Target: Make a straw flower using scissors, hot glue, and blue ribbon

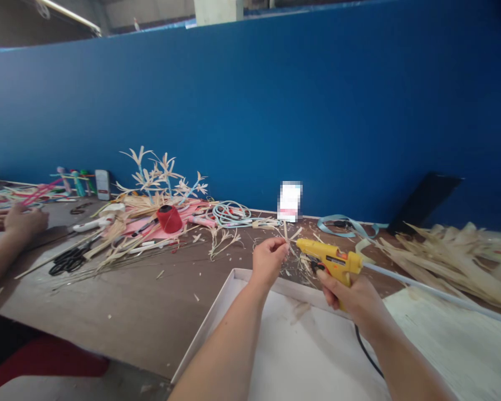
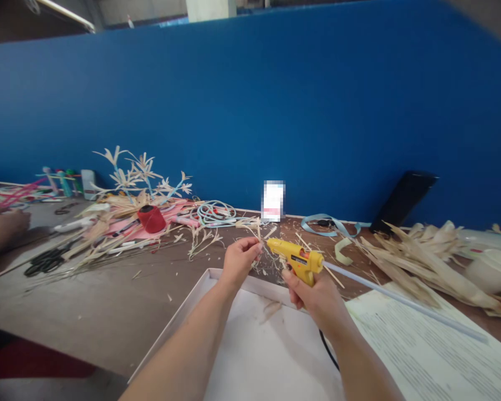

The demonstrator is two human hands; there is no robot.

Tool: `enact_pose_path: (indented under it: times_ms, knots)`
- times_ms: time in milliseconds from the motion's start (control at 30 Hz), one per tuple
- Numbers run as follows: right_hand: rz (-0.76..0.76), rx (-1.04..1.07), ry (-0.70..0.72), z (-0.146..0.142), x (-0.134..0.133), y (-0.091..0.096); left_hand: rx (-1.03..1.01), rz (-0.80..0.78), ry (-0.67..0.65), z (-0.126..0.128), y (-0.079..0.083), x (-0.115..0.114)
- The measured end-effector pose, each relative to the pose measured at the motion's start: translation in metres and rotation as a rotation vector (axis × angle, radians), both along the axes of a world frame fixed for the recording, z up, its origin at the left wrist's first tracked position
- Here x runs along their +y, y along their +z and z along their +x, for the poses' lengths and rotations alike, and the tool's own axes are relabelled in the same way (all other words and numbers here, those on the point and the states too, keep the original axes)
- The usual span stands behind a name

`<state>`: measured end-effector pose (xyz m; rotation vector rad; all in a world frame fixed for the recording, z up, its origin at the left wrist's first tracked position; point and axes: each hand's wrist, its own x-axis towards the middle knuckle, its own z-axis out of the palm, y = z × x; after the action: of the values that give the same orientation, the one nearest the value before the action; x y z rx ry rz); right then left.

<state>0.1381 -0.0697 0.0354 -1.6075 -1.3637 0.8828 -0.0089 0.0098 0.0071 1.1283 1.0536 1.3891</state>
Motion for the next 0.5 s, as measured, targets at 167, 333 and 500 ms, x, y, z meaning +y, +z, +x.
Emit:
enact_pose_path:
  times_ms: [167, 333, 500]
  knots:
    - [-0.016, 0.030, -0.017, 0.0003, -0.0002, 0.0017, -0.005, 0.018, -0.007, -0.0004, -0.0018, 0.0005]
    - [-0.031, 0.004, 0.013, 0.0025, 0.0013, -0.0014, -0.011, 0.020, -0.004, -0.0001, -0.0015, 0.0003]
    - [-0.020, 0.024, -0.004, 0.0015, 0.0023, -0.0051, -0.015, 0.005, -0.002, 0.0003, -0.0016, 0.0011]
